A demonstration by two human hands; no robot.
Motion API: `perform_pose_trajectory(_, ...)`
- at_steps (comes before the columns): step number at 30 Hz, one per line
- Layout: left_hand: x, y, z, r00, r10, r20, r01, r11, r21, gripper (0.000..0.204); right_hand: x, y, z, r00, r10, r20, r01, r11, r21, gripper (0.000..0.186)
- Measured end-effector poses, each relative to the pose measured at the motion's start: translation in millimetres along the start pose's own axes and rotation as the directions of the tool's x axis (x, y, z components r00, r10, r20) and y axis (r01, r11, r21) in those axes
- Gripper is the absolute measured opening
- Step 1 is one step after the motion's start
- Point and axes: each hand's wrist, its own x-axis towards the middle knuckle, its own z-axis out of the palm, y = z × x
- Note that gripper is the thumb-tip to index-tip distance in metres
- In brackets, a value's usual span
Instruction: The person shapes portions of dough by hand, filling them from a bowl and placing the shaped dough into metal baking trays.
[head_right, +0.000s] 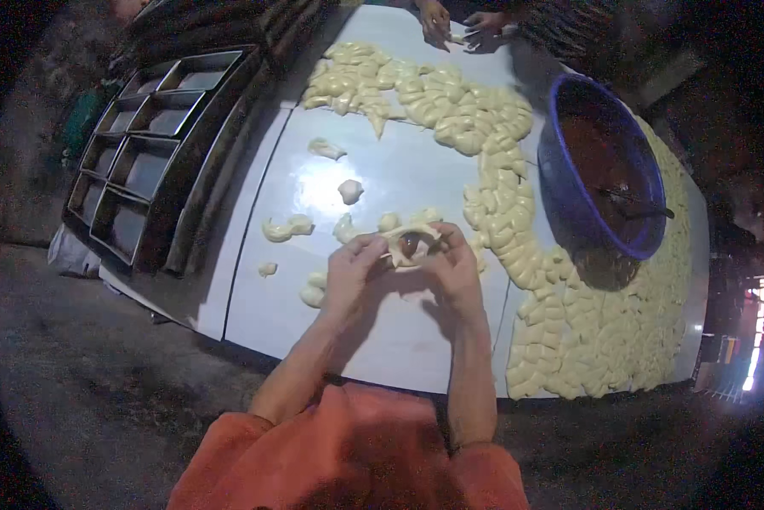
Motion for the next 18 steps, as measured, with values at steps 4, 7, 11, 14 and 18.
perform_pose_trajectory(4, -2.3, 5.2, -9.6, 0.99, 0.138, 0.023, -0.138, 0.99, -0.012, 0.029, 0.5, 40.2, 16.1, 0.905, -0.409, 0.117, 0.407, 0.751, -0.52, 0.061)
perform_pose_trajectory(7, -2.8, 3.4, -14.0, 0.993, 0.117, 0.014, -0.118, 0.992, 0.037, 0.031, -7.1, 40.7, 40.7, 0.905, -0.421, 0.069, 0.353, 0.649, -0.674, 0.046)
perform_pose_trajectory(11, 2.5, 8.5, -24.8, 0.966, 0.254, 0.049, -0.258, 0.936, 0.241, 0.035, -2.4, 46.6, 48.1, 0.868, -0.497, -0.022, 0.353, 0.647, -0.676, 0.025)
perform_pose_trajectory(14, 0.6, 25.8, -23.7, 0.984, 0.143, 0.109, -0.164, 0.962, 0.218, 0.037, -0.7, 42.6, 51.7, 0.946, -0.317, -0.072, 0.264, 0.88, -0.396, 0.018)
perform_pose_trajectory(18, -1.1, 64.9, -27.0, 0.986, -0.05, 0.16, 0.001, 0.957, 0.29, 0.034, -17.1, 24.3, 55.0, 0.999, -0.003, -0.038, -0.005, 0.978, -0.21, 0.028)
